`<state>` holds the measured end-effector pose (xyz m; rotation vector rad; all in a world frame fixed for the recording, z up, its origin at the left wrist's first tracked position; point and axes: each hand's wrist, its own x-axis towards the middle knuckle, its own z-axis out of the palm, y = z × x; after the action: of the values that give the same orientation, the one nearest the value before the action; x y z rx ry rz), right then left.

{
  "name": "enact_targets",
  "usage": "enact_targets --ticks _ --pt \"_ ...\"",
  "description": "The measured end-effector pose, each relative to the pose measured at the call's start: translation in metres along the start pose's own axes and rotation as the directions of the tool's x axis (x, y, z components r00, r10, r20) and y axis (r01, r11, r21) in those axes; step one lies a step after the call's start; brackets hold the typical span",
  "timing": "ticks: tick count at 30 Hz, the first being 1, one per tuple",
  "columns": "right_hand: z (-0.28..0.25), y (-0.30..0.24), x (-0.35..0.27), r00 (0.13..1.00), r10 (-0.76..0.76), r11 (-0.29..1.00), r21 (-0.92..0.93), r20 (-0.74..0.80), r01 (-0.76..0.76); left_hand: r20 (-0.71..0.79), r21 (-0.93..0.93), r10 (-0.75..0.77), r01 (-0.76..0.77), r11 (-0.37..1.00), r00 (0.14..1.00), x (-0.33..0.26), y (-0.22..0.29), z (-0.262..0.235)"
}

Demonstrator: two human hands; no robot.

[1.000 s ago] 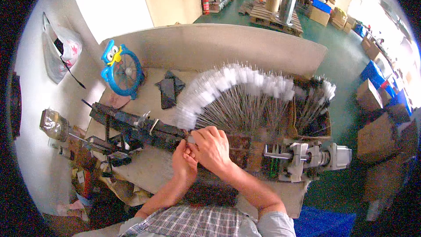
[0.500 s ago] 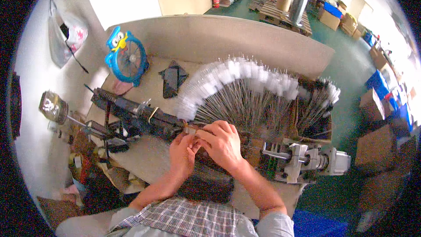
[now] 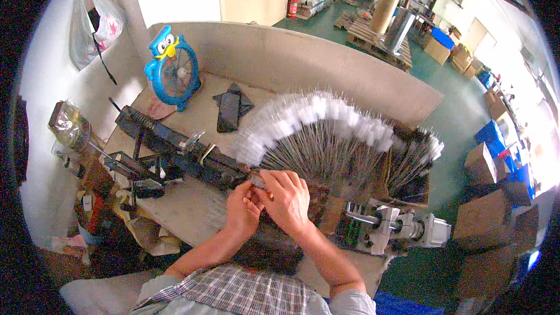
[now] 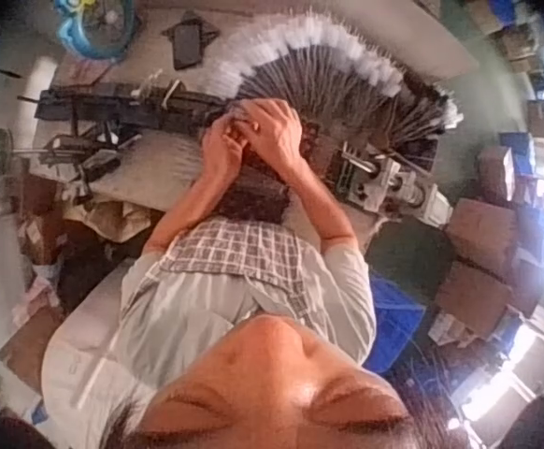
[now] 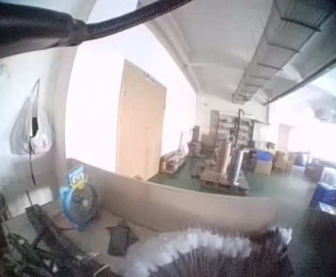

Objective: Assembling white brush heads onto metal rods using a specialized manual assembly jig.

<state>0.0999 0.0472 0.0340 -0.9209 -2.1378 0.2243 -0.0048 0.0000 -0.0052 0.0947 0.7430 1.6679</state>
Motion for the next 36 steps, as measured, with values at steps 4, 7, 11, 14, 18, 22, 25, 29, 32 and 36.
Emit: enact_targets --ticks 4,7,11,14,18,22,25,29,32,36 --pt "-0.001 0.000 -0.005 0.999 0.049 0.994 -0.100 -0.016 -0.051 -0.061 -0.056 -0.029 0.026 0.998 0.998 -0.001 0.002 0.006" --pt "-0.005 0.000 -0.007 1.000 0.004 0.993 -0.118 -0.017 -0.006 -0.053 -0.037 0.009 -0.011 0.999 0.999 -0.001 -0.002 0.004" --pt "-0.007 -0.001 -0.008 1.000 -0.001 0.993 -0.118 -0.015 -0.001 -0.032 0.004 0.078 -0.078 0.997 0.996 0.002 -0.006 0.000" --pt "-0.009 0.001 -0.007 1.000 -0.004 0.992 -0.125 -0.028 0.000 -0.075 -0.002 0.063 -0.064 0.998 0.995 0.003 -0.006 0.007" --pt "-0.007 0.006 -0.010 1.000 0.011 0.997 -0.071 0.003 -0.011 -0.102 0.080 0.060 -0.052 0.995 0.993 0.000 -0.005 0.006" --pt "-0.008 0.006 -0.007 1.000 0.010 0.999 -0.049 0.004 -0.010 -0.068 0.025 0.045 -0.043 0.999 0.997 0.001 -0.006 0.005" --pt "-0.006 0.002 -0.002 1.000 -0.002 0.999 -0.043 0.004 0.002 -0.016 -0.001 0.070 -0.070 0.998 0.997 0.004 -0.008 -0.001" --pt "-0.006 0.004 -0.003 0.999 -0.002 0.999 -0.033 0.037 0.004 -0.053 -0.037 0.015 -0.017 0.999 0.998 0.004 -0.008 -0.007" --pt "-0.003 0.003 -0.002 1.000 0.010 1.000 -0.018 0.028 -0.009 -0.023 -0.035 0.034 -0.035 0.999 0.999 -0.003 -0.002 0.008" --pt "0.001 -0.002 0.003 1.000 0.000 1.000 -0.013 -0.009 0.000 -0.016 -0.036 0.026 -0.027 0.999 1.000 -0.003 -0.001 0.005"
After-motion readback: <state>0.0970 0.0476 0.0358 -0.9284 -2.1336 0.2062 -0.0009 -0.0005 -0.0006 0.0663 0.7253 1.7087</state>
